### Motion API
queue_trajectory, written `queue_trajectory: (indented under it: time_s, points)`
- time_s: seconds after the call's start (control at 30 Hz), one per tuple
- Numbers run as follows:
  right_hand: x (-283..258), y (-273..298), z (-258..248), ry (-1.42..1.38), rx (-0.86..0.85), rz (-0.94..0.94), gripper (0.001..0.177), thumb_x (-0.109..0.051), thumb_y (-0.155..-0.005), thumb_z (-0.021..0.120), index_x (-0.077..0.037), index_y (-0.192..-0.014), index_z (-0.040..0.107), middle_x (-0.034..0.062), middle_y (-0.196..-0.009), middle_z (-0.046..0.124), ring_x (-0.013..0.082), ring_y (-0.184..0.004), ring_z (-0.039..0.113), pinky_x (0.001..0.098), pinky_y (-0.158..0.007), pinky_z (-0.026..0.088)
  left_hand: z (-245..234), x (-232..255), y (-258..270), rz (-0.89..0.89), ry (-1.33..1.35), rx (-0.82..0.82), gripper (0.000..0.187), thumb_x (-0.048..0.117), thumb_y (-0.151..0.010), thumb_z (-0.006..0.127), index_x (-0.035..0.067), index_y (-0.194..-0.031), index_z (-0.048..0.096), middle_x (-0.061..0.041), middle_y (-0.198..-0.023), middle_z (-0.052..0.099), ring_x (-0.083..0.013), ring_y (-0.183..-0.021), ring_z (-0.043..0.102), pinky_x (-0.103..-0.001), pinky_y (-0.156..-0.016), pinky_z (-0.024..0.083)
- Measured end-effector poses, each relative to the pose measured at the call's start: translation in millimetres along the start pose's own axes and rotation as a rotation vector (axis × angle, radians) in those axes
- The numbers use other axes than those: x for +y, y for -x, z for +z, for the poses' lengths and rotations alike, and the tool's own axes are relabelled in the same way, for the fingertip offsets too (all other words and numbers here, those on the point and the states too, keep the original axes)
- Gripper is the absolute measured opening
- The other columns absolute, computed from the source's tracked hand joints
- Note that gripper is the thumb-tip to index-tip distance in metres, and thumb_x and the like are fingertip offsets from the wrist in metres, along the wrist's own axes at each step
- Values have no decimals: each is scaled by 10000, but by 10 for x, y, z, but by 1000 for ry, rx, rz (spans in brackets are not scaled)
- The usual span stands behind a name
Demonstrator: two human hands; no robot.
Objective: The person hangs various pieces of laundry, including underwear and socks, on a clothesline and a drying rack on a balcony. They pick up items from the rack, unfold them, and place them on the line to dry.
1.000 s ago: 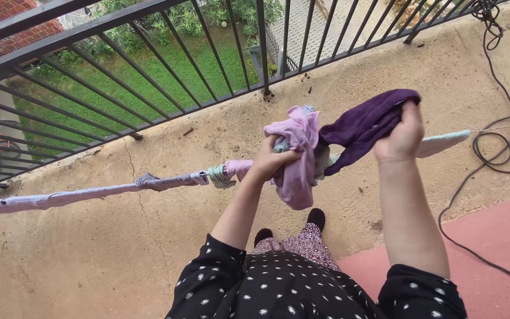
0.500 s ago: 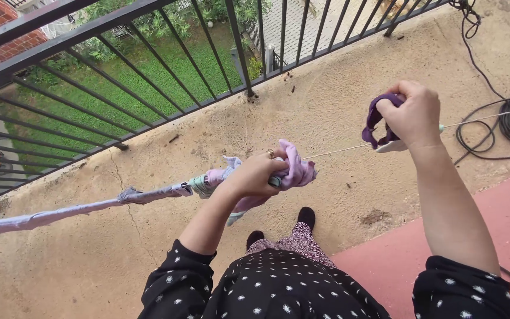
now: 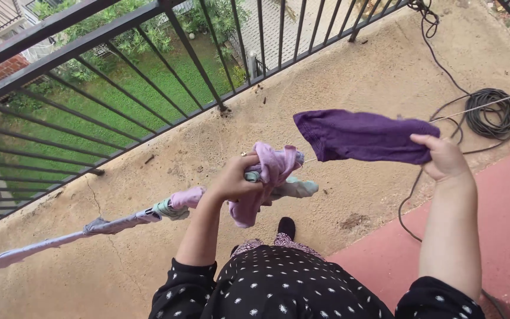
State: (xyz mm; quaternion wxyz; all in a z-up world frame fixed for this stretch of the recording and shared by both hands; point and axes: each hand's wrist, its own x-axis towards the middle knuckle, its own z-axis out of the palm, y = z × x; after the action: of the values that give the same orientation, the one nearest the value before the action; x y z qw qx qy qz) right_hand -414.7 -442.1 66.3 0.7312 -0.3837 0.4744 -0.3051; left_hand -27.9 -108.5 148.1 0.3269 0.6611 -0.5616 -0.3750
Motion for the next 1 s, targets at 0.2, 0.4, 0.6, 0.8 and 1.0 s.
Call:
queue_trajectory:
  time_s: [0.2,0.4,0.6,0.8,1.0]
  points:
    - [185,-52,-269,-87,-116,-26,337,52,-823,638,-45,-1141,690,140,-1087,733,279,-976,731,381,-874,599,224,-21,-581,-26,328,316,285,105,-638,791,126,-911,716,6,-850,663,-148,-767,628,-300,-670,510]
    - [-362,-39,-274,-343,111,-106,199,-197,-907,704,-111,-1080,750,69,-972,781,201,-829,790,305,-732,662,343,-94,-1248,-43,559,400,324,38,-576,856,131,-865,743,9,-754,643,-104,-697,624,-268,-622,506]
    - [-514,310,-678,-487,226,-360,421,-278,-854,629,-185,-1255,716,83,-1127,765,203,-958,785,321,-845,667,165,131,-1991,-87,676,306,336,13,-594,846,134,-893,751,7,-742,674,-92,-655,646,-241,-589,524]
    - [244,-510,-1289,-434,91,-143,443,-186,-946,530,-78,-1360,644,183,-1248,700,321,-1090,703,472,-967,559,148,233,-2723,-96,787,251,393,-33,-537,851,110,-888,744,-36,-714,692,-123,-612,671,-247,-550,540]
    - [562,-1296,-2157,-311,99,-74,511,-42,-803,514,-60,-1290,669,143,-1127,701,307,-976,689,455,-923,543,72,248,-3133,-77,872,312,416,-46,-521,837,86,-892,704,-62,-707,674,-144,-597,663,-255,-533,531]
